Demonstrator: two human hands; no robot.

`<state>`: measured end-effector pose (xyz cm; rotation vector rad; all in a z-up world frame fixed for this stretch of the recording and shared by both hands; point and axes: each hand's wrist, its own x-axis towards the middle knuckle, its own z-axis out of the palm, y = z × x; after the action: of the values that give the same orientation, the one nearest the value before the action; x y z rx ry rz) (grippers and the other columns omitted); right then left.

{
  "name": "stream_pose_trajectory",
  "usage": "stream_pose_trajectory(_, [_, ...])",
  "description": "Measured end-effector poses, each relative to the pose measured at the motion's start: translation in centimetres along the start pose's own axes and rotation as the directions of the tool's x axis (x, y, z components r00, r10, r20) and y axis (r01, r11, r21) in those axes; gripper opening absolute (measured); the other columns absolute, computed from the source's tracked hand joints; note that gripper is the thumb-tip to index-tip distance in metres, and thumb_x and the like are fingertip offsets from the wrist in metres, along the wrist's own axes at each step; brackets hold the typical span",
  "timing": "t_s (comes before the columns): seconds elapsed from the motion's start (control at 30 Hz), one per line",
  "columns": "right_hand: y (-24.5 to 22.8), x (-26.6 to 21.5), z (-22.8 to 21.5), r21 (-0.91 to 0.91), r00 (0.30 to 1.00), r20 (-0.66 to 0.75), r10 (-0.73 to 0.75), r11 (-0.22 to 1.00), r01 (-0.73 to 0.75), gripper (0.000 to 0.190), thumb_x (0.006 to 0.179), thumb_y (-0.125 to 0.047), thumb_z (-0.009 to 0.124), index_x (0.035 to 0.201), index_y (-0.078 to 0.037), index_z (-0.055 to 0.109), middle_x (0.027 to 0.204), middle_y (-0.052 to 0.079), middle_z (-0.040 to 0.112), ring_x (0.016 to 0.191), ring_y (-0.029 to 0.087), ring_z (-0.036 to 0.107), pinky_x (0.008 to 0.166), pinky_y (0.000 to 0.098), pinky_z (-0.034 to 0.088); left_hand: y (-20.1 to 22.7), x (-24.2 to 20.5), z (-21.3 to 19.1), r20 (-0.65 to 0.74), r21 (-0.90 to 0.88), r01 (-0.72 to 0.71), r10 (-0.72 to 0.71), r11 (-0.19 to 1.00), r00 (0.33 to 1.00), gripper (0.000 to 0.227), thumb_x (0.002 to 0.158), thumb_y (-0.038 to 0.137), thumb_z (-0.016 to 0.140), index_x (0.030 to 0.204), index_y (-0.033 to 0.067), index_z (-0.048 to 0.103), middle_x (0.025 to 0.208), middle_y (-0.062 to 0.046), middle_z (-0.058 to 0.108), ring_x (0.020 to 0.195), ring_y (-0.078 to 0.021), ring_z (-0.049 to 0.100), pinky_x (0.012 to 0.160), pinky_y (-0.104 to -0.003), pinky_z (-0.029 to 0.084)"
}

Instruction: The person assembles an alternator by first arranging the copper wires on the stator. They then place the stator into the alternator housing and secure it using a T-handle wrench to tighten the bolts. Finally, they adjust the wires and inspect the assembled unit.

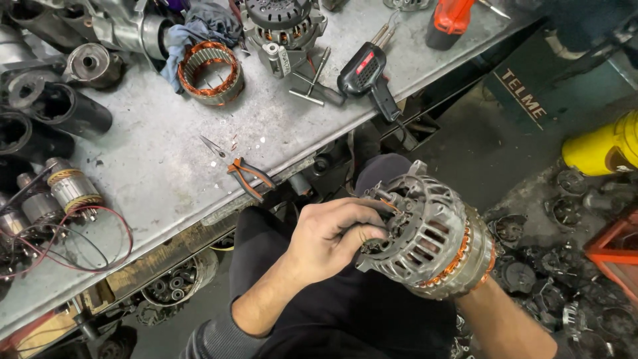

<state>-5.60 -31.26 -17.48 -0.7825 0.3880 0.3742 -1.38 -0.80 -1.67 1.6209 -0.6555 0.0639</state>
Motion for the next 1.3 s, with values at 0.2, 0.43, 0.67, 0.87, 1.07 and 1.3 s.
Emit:
stream_pose_trajectory(0.2, [-0.6,-2.3,7.0,-0.001,0.987,0.128,-0.098,0.995,0.099,0.055,0.093,-0.02,0.068,0.142,-0.001,0.053,0.134,0.014,0.063,0.117,0.025,0.062,0.098,0.0414,0.052,-0.1,0.4,-0.3,-0.053,0.013,0.027,-0.026,1.0,0.998,0.009,0.093,0.008,0.077,0.097,0.0023,0.071,0.109,-0.01,0.078,0.089,-0.0203,0.079,0.078,-0.029,0.063])
stream_pose_trajectory(0.43, [-0.6,-7.8,11.8,0.022,0.927,0.311,-0.211,0.976,0.215,0.085,0.082,-0.025,0.081,0.152,0.002,0.041,0.146,0.02,0.055,0.131,0.033,0.055,0.109,0.0492,0.045,-0.2,-0.1,-0.5,-0.093,0.043,0.057,-0.053,0.997,0.994,0.012,0.091,0.012,0.08,0.095,0.0033,0.072,0.103,-0.01,0.079,0.09,-0.0199,0.08,0.079,-0.03,0.062])
stream_pose_trajectory(0.67, [-1.6,-7.7,9.8,0.024,0.893,0.35,-0.283,0.956,0.293,0.107,0.071,-0.026,0.091,0.157,0.005,0.035,0.151,0.025,0.051,0.136,0.039,0.053,0.115,0.0553,0.041,-0.3,0.0,-1.2,0.03,-0.063,0.017,-0.015,0.998,0.999,0.016,0.092,0.015,0.08,0.098,0.0032,0.072,0.112,-0.01,0.078,0.097,-0.0209,0.079,0.085,-0.031,0.062])
stream_pose_trajectory(0.87, [-1.6,-7.4,9.0,0.024,0.928,0.259,-0.269,0.962,0.272,0.107,0.069,-0.022,0.091,0.156,0.006,0.037,0.146,0.025,0.054,0.13,0.041,0.057,0.111,0.0574,0.045,-0.2,0.0,-1.3,0.071,-0.064,0.0,0.005,0.998,0.997,0.026,0.083,0.019,0.087,0.102,0.0056,0.076,0.115,-0.009,0.077,0.106,-0.0223,0.078,0.093,-0.032,0.062])
stream_pose_trajectory(1.07, [-1.9,-7.1,10.7,0.023,0.902,0.302,-0.308,0.949,0.316,0.107,0.069,-0.019,0.094,0.156,0.007,0.037,0.146,0.025,0.055,0.132,0.039,0.057,0.112,0.0555,0.045,0.2,0.6,-1.1,0.056,-0.066,0.026,-0.022,0.997,0.998,0.028,0.081,0.02,0.089,0.101,0.0063,0.076,0.118,-0.009,0.077,0.111,-0.0227,0.077,0.097,-0.033,0.061])
stream_pose_trajectory(1.3, [-1.8,-6.3,8.8,-0.038,0.893,0.359,-0.271,0.952,0.304,0.099,0.074,-0.019,0.091,0.154,0.009,0.039,0.143,0.026,0.058,0.127,0.039,0.06,0.108,0.0543,0.048,-0.2,0.8,-0.9,0.094,-0.064,0.076,-0.069,0.995,0.993,0.031,0.073,0.022,0.092,0.096,0.0065,0.077,0.109,-0.008,0.078,0.104,-0.0216,0.077,0.093,-0.033,0.06])
